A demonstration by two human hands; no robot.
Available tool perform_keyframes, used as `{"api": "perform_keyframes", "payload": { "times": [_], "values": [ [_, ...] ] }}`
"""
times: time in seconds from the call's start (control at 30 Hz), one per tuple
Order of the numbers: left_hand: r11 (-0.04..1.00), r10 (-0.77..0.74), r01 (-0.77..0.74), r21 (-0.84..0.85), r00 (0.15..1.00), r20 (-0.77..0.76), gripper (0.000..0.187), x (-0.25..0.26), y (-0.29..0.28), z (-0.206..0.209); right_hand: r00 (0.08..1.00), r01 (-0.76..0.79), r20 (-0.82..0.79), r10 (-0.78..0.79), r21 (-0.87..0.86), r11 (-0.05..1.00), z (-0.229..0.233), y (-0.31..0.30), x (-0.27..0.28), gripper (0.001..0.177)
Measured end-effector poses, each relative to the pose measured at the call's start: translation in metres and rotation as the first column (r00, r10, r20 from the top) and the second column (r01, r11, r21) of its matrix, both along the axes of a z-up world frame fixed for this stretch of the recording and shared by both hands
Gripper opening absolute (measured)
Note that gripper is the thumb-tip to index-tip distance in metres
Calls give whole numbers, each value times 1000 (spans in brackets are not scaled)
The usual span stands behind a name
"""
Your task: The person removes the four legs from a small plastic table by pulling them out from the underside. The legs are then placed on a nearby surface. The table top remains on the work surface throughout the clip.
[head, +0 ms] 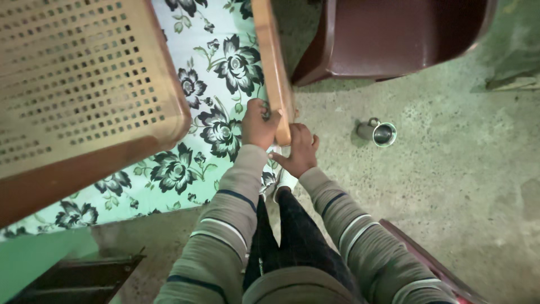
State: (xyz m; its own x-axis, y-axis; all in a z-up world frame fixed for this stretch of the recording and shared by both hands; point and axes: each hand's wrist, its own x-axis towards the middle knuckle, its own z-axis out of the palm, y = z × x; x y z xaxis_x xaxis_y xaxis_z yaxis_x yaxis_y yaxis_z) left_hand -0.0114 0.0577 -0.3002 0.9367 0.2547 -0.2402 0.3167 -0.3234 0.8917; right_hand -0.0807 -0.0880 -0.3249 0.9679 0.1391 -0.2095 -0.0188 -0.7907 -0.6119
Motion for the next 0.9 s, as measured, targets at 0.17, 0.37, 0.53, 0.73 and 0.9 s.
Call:
{"api": "perform_keyframes", "payload": {
  "times": [0.17, 0.37, 0.53, 0.73, 0.9],
  "values": [
    [991, 26, -30, 128, 999, 36, 60, -20, 5, 5, 996, 2, 88, -2, 5, 1000, 9, -6, 1, 112],
    [989, 54, -63, 137, 997, 62, 64, -53, 12, 1, 994, 0, 111, 0, -3, 1000, 19, -11, 12, 113],
    [986, 119, -121, 112, 993, 20, 65, -81, 20, 2, 977, -8, 215, 4, 18, 1000, 40, -13, 14, 113],
    [976, 170, -171, 135, 985, 25, 63, -96, 15, 16, 922, -94, 383, 64, 59, 994, 66, -8, 8, 107],
    [965, 176, -197, 172, 976, 130, 64, -98, 8, 33, 869, -155, 486, 96, 82, 984, 81, 8, 3, 96]
  ]
}}
